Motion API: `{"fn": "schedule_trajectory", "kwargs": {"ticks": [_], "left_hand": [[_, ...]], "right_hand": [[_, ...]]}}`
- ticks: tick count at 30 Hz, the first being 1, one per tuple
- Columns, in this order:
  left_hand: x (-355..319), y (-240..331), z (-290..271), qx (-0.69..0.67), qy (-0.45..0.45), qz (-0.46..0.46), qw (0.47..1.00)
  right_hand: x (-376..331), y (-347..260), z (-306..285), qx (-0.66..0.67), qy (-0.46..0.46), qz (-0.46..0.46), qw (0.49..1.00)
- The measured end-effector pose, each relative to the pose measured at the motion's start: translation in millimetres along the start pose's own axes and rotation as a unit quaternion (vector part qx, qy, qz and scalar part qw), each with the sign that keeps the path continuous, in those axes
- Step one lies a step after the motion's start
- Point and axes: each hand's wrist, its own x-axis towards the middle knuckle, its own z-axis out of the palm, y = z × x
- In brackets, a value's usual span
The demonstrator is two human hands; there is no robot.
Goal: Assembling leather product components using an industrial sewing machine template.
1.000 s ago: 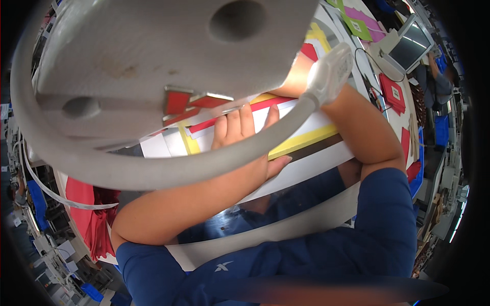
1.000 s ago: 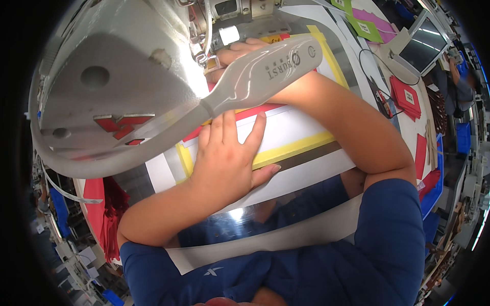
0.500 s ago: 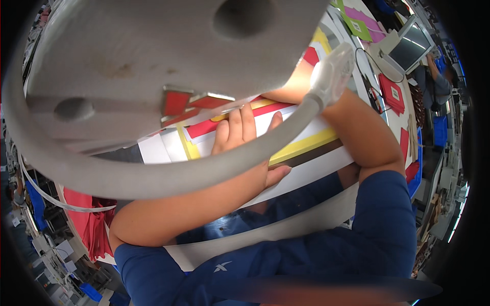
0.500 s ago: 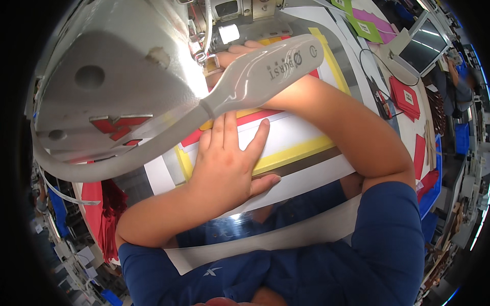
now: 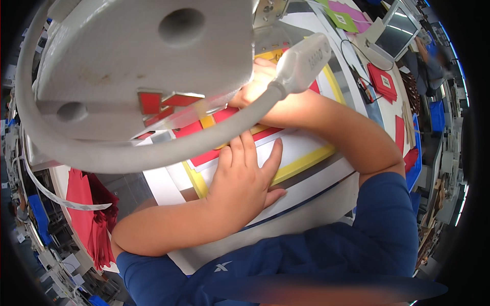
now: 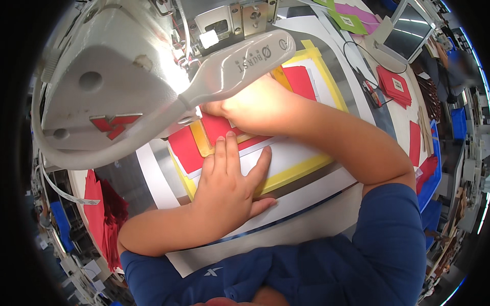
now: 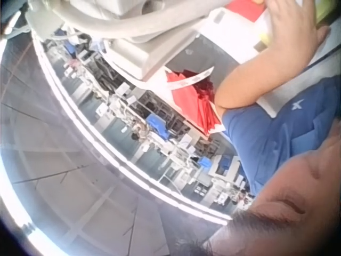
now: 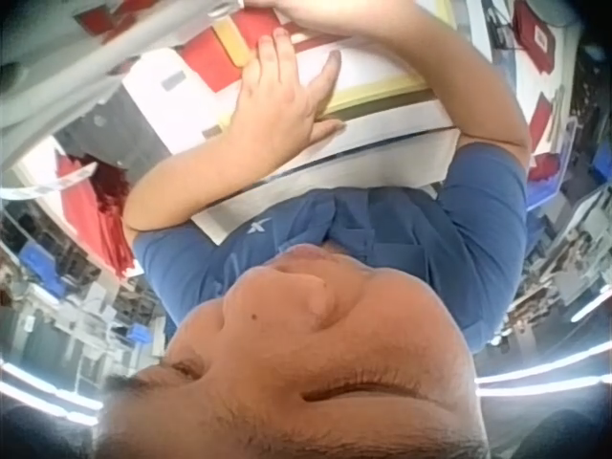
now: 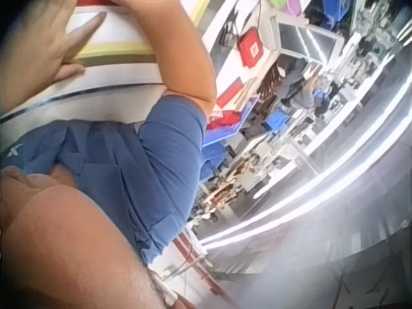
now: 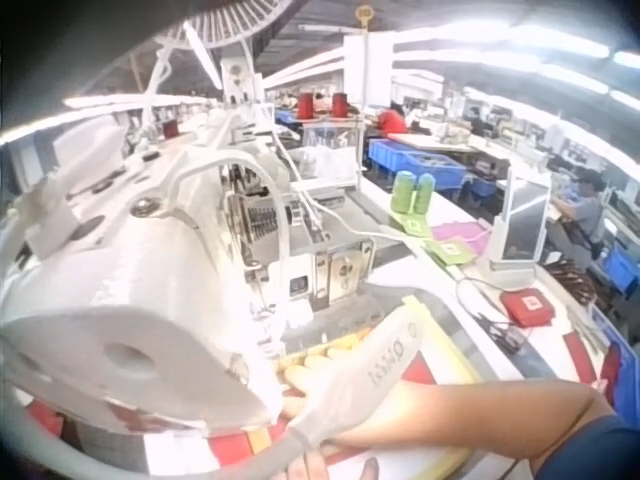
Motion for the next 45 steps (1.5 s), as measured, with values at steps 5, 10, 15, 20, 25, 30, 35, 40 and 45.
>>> {"fn": "schedule_trajectory", "kwargs": {"ticks": [5,10,15,20,25,30,35,40,45], "left_hand": [[-9,8,1,0.008,-0.010,0.011,1.000],[-9,10,2,0.025,-0.016,0.019,0.999],[-12,10,1,0.034,0.002,0.000,0.999],[-11,10,-7,0.064,0.007,-0.021,0.998],[-5,7,-13,0.109,-0.001,-0.007,0.994],[3,-2,-15,0.099,0.026,-0.012,0.995],[6,-8,-16,0.091,0.036,-0.009,0.995],[8,-10,-21,0.076,0.017,-0.020,0.997],[20,-27,-10,0.026,0.032,-0.031,0.999]], "right_hand": [[-8,-10,-5,0.025,-0.055,0.025,0.998],[-16,-15,-4,0.019,-0.037,0.046,0.998],[-35,-17,-22,-0.026,-0.020,0.064,0.997],[-60,0,-57,-0.081,-0.007,0.114,0.990],[-77,3,-57,0.002,-0.013,0.238,0.971],[-84,6,-47,0.029,-0.003,0.208,0.978],[-87,7,-47,0.010,-0.030,0.188,0.982],[-82,-2,-50,-0.012,-0.031,0.190,0.981],[-80,-9,-46,-0.048,-0.063,0.188,0.979]]}}
